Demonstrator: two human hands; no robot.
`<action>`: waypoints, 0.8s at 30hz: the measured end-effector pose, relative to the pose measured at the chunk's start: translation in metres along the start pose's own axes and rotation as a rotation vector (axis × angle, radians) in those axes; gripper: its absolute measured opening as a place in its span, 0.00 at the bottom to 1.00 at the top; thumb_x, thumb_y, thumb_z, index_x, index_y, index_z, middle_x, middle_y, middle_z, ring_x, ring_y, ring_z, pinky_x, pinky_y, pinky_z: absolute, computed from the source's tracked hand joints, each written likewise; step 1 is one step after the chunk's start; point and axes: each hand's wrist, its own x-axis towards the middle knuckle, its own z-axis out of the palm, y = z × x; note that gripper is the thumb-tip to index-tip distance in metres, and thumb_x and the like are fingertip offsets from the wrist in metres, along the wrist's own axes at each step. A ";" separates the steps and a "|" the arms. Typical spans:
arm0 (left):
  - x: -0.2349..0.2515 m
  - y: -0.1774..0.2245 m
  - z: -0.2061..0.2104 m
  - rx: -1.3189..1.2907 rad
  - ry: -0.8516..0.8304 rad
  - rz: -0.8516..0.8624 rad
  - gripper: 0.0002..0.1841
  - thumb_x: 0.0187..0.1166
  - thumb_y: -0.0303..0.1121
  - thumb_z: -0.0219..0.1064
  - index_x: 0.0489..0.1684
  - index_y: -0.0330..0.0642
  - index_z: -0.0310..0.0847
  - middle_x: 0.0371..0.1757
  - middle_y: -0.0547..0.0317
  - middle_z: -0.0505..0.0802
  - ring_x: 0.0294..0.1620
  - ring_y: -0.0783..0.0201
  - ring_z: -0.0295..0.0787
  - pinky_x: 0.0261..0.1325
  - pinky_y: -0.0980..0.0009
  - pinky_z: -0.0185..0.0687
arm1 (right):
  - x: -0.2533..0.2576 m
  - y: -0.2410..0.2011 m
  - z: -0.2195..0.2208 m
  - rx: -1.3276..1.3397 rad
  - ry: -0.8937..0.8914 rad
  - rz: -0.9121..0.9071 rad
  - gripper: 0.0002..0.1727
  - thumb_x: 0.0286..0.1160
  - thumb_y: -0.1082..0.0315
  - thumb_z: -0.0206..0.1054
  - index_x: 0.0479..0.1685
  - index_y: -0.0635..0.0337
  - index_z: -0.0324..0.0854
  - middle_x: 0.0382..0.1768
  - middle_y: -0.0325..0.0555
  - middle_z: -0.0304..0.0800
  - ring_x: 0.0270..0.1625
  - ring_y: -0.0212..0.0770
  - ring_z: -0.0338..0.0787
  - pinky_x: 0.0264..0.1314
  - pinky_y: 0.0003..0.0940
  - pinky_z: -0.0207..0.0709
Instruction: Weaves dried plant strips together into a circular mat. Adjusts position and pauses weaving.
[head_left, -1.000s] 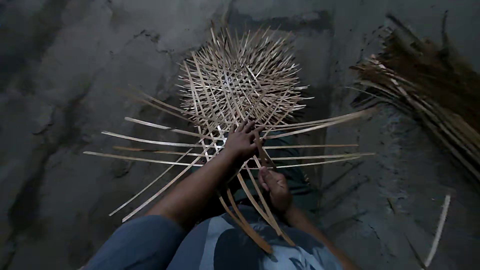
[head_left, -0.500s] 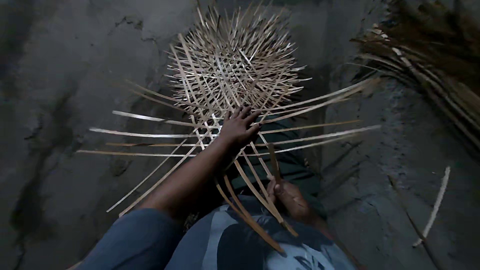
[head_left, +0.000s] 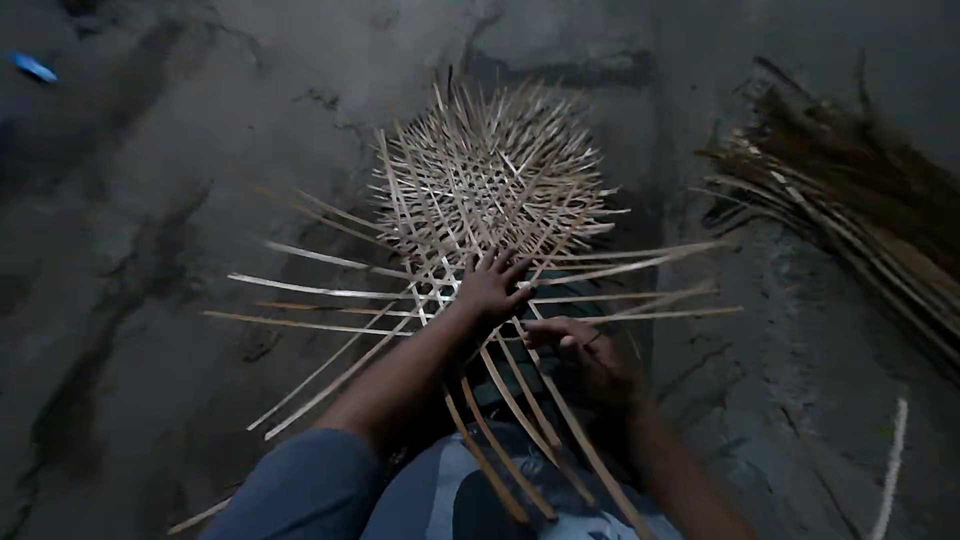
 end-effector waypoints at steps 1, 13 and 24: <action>0.000 -0.001 0.001 -0.006 -0.003 -0.002 0.36 0.82 0.73 0.40 0.93 0.81 0.53 0.96 0.65 0.57 0.97 0.47 0.42 0.88 0.25 0.29 | 0.001 0.000 -0.001 0.024 0.016 0.030 0.36 0.89 0.39 0.50 0.68 0.65 0.83 0.60 0.47 0.92 0.62 0.41 0.91 0.71 0.43 0.85; 0.008 -0.001 -0.004 -0.054 -0.088 -0.013 0.36 0.83 0.73 0.36 0.93 0.83 0.51 0.96 0.67 0.57 0.97 0.51 0.41 0.90 0.28 0.31 | -0.005 0.003 -0.028 -0.073 -0.051 -0.093 0.17 0.93 0.57 0.55 0.57 0.57 0.87 0.62 0.45 0.92 0.68 0.45 0.90 0.74 0.45 0.83; 0.010 -0.001 0.002 -0.012 -0.057 -0.034 0.33 0.86 0.67 0.39 0.94 0.82 0.47 0.97 0.68 0.55 0.97 0.51 0.40 0.89 0.29 0.32 | 0.001 -0.006 0.014 0.232 0.161 0.374 0.26 0.97 0.58 0.39 0.31 0.55 0.77 0.26 0.32 0.84 0.27 0.28 0.84 0.31 0.25 0.82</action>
